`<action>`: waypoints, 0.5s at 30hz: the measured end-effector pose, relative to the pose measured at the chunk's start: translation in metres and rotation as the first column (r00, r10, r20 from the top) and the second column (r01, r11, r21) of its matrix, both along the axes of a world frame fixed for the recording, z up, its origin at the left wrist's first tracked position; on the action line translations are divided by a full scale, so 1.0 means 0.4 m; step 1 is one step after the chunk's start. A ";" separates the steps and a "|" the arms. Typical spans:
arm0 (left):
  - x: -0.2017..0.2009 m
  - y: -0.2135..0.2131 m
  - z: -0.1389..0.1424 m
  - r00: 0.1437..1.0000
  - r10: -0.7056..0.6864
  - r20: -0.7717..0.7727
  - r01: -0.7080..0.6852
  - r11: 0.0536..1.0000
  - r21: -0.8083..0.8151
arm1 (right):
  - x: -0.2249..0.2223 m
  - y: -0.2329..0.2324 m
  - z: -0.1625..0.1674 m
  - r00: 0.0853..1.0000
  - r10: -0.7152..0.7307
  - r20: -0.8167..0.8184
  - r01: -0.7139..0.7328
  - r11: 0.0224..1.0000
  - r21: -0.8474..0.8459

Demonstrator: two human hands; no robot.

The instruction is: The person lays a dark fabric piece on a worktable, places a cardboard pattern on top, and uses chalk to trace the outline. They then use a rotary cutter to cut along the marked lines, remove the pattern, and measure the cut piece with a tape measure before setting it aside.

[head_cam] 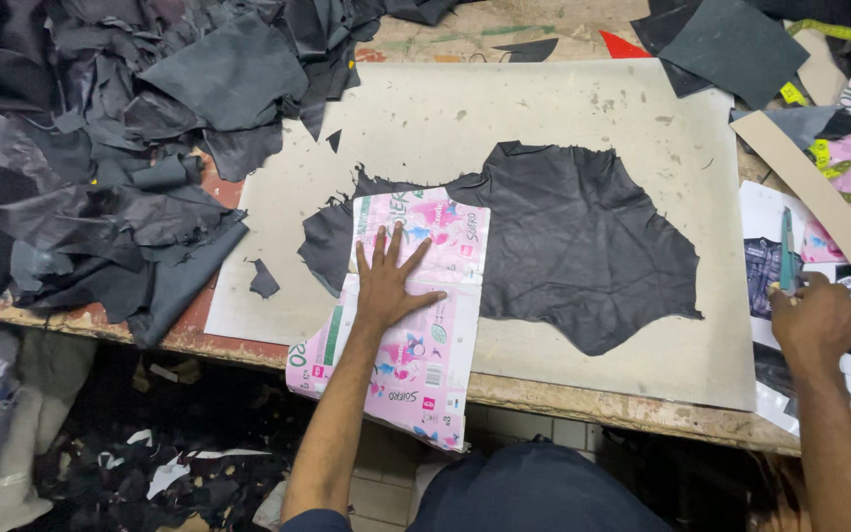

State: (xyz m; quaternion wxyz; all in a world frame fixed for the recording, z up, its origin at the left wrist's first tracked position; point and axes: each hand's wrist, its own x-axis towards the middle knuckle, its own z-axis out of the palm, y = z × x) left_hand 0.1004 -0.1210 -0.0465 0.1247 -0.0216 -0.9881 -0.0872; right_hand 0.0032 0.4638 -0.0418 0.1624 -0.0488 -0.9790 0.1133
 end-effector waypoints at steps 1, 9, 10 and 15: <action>0.001 -0.006 -0.008 1.000 -0.007 -0.023 0.007 1.000 0.014 | -0.009 -0.006 0.005 1.000 -0.003 0.017 0.003 1.000 0.004; -0.023 0.007 -0.049 0.998 -0.039 -0.041 0.041 0.999 0.032 | -0.049 0.042 0.103 0.975 -0.179 -0.133 0.161 0.978 -0.135; -0.026 0.014 -0.050 0.998 -0.045 -0.036 0.047 0.998 0.034 | -0.038 0.050 0.110 0.972 -0.173 -0.160 0.167 0.985 -0.053; -0.024 0.006 -0.045 1.000 -0.022 -0.015 0.022 1.000 0.013 | 0.030 0.009 0.099 0.963 -0.087 -0.254 0.089 0.996 -0.003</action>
